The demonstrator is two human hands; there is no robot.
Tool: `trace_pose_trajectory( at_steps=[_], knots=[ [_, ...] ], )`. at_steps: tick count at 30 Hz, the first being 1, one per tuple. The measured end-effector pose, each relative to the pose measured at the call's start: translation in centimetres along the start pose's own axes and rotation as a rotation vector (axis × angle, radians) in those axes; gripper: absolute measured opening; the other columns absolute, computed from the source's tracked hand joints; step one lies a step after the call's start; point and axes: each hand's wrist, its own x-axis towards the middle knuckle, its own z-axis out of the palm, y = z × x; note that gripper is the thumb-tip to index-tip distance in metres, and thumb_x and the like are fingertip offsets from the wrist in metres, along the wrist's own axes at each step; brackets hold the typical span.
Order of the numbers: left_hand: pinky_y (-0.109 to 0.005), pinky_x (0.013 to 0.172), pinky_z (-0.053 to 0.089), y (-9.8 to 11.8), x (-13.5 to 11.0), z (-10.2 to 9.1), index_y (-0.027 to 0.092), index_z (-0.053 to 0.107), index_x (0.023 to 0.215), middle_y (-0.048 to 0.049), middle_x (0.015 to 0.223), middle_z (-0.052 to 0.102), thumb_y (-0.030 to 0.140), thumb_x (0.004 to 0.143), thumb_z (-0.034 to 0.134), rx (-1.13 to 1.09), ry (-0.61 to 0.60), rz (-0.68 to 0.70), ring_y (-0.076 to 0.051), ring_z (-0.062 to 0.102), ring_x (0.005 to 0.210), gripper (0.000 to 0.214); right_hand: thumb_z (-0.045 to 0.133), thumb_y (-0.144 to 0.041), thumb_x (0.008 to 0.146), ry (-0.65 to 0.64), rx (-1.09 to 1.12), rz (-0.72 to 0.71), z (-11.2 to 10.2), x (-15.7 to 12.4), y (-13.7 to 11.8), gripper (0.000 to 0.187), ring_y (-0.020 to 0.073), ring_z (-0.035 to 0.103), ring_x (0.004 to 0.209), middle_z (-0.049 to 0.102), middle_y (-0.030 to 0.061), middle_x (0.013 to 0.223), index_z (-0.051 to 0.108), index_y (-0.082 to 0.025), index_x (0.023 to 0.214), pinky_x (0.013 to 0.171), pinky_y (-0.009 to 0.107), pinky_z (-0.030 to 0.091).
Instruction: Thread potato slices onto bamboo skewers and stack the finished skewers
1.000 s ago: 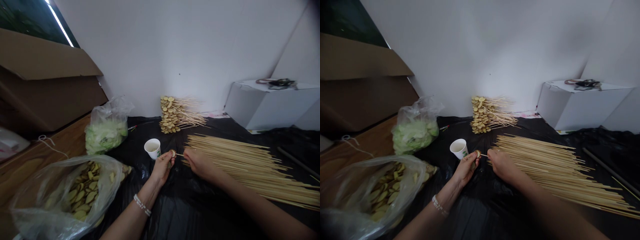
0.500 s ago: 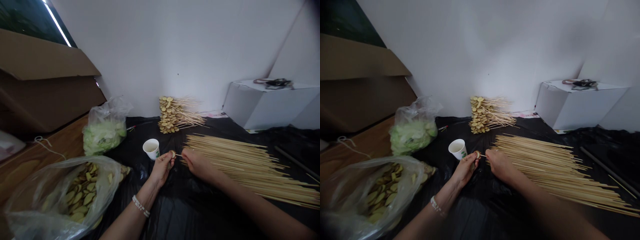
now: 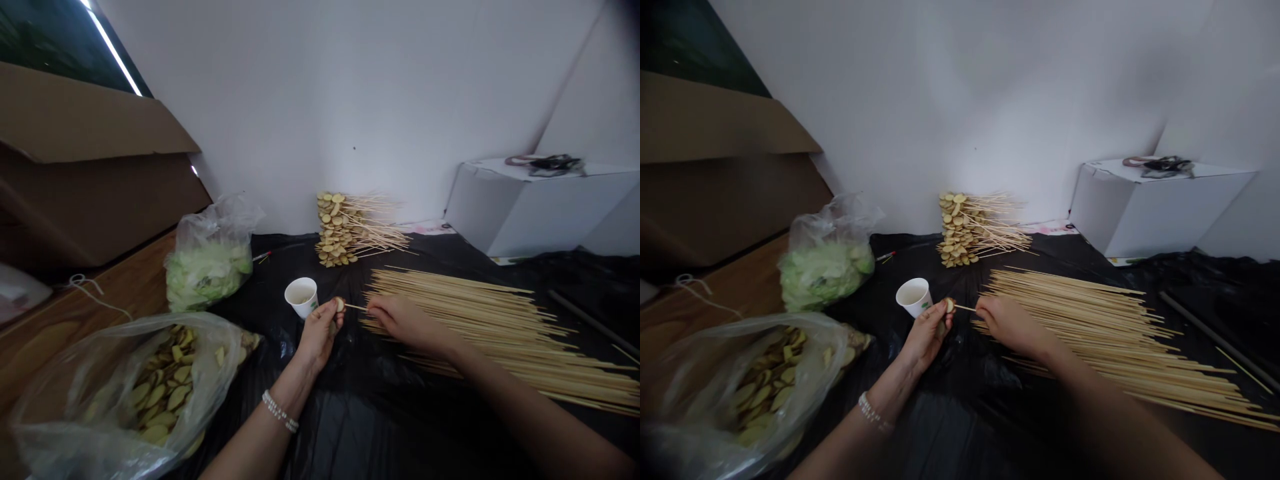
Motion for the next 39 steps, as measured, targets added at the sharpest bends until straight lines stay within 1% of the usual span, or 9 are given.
trace_pose_trajectory(
  at_steps=[4, 10, 13, 17, 20, 22, 25, 32, 39],
  knots=[
    [-0.013, 0.055, 0.044, -0.1, 0.2, -0.3, 0.01, 0.072, 0.077, -0.0025, 0.07, 0.065, 0.029, 0.058, 0.082, -0.011, 0.003, -0.007, -0.004, 0.054, 0.058, 0.029, 0.041, -0.017, 0.09, 0.015, -0.053, -0.003, 0.1, 0.0, -0.1, 0.025, 0.0121, 0.051, 0.063, 0.062, 0.0022, 0.071, 0.059, -0.017, 0.073, 0.061, 0.024, 0.031],
    [-0.013, 0.055, 0.044, -0.1, 0.1, -0.3, 0.01, 0.071, 0.077, -0.003, 0.07, 0.065, 0.029, 0.058, 0.083, 0.005, 0.006, -0.023, -0.004, 0.054, 0.058, 0.03, 0.04, -0.016, 0.089, 0.084, -0.164, -0.027, 1.2, -0.1, 0.0, 0.022, 0.0136, 0.049, 0.066, 0.06, 0.004, 0.072, 0.056, -0.017, 0.074, 0.061, 0.025, 0.03],
    [-0.013, 0.055, 0.044, -0.1, 0.0, -0.2, 0.01, 0.071, 0.078, -0.0029, 0.071, 0.065, 0.029, 0.058, 0.082, 0.01, 0.0, -0.028, -0.004, 0.054, 0.058, 0.03, 0.038, -0.016, 0.09, 0.055, -0.134, -0.012, 1.3, -0.2, -0.1, 0.023, 0.0131, 0.049, 0.065, 0.06, 0.004, 0.072, 0.056, -0.016, 0.077, 0.061, 0.025, 0.03],
    [-0.013, 0.055, 0.043, -0.1, 0.0, -0.2, 0.009, 0.072, 0.078, -0.0028, 0.07, 0.064, 0.029, 0.058, 0.083, 0.011, -0.007, -0.029, -0.004, 0.053, 0.058, 0.031, 0.037, -0.019, 0.091, -0.008, -0.041, 0.033, 1.0, -0.2, -0.4, 0.025, 0.012, 0.047, 0.059, 0.059, 0.0026, 0.068, 0.056, -0.017, 0.074, 0.057, 0.024, 0.029],
    [-0.013, 0.055, 0.043, -0.1, -0.1, -0.2, 0.01, 0.072, 0.078, -0.0026, 0.069, 0.064, 0.029, 0.058, 0.082, 0.011, -0.014, -0.028, -0.004, 0.053, 0.058, 0.029, 0.038, -0.018, 0.09, 0.041, -0.001, 0.019, 1.2, -0.1, -0.4, 0.024, 0.0127, 0.049, 0.062, 0.059, 0.0029, 0.069, 0.056, -0.017, 0.074, 0.059, 0.024, 0.031],
    [-0.013, 0.055, 0.043, -0.2, -0.1, -0.1, 0.01, 0.072, 0.078, -0.0029, 0.07, 0.064, 0.029, 0.059, 0.082, 0.018, -0.023, -0.022, -0.004, 0.053, 0.058, 0.029, 0.039, -0.017, 0.09, 0.09, -0.004, -0.005, 1.6, 0.0, -0.2, 0.022, 0.0132, 0.049, 0.065, 0.059, 0.0031, 0.07, 0.054, -0.017, 0.073, 0.061, 0.024, 0.032],
    [-0.014, 0.056, 0.042, -0.2, -0.2, 0.0, 0.01, 0.072, 0.079, -0.0039, 0.071, 0.065, 0.031, 0.06, 0.081, 0.035, -0.031, -0.018, -0.004, 0.053, 0.059, 0.03, 0.039, -0.016, 0.089, 0.126, -0.022, -0.012, 2.0, 0.0, 0.0, 0.021, 0.0133, 0.048, 0.065, 0.057, 0.0028, 0.07, 0.052, -0.017, 0.073, 0.061, 0.024, 0.032],
    [-0.014, 0.056, 0.042, -0.3, -0.4, 0.1, 0.01, 0.072, 0.076, -0.0032, 0.071, 0.063, 0.033, 0.059, 0.082, 0.052, -0.051, -0.024, -0.004, 0.052, 0.059, 0.03, 0.036, -0.019, 0.092, 0.045, -0.049, 0.028, 2.0, -0.2, -0.4, 0.024, 0.0126, 0.047, 0.06, 0.059, 0.0033, 0.069, 0.054, -0.017, 0.078, 0.058, 0.025, 0.029],
    [-0.016, 0.057, 0.04, -0.5, -0.6, 0.3, 0.01, 0.072, 0.076, -0.0051, 0.074, 0.064, 0.038, 0.061, 0.079, 0.12, -0.12, -0.017, -0.005, 0.052, 0.061, 0.032, 0.036, -0.018, 0.093, 0.028, -0.015, 0.03, 1.9, 0.0, -0.8, 0.025, 0.0125, 0.05, 0.062, 0.061, 0.0036, 0.07, 0.056, -0.016, 0.077, 0.058, 0.024, 0.031]
  ],
)
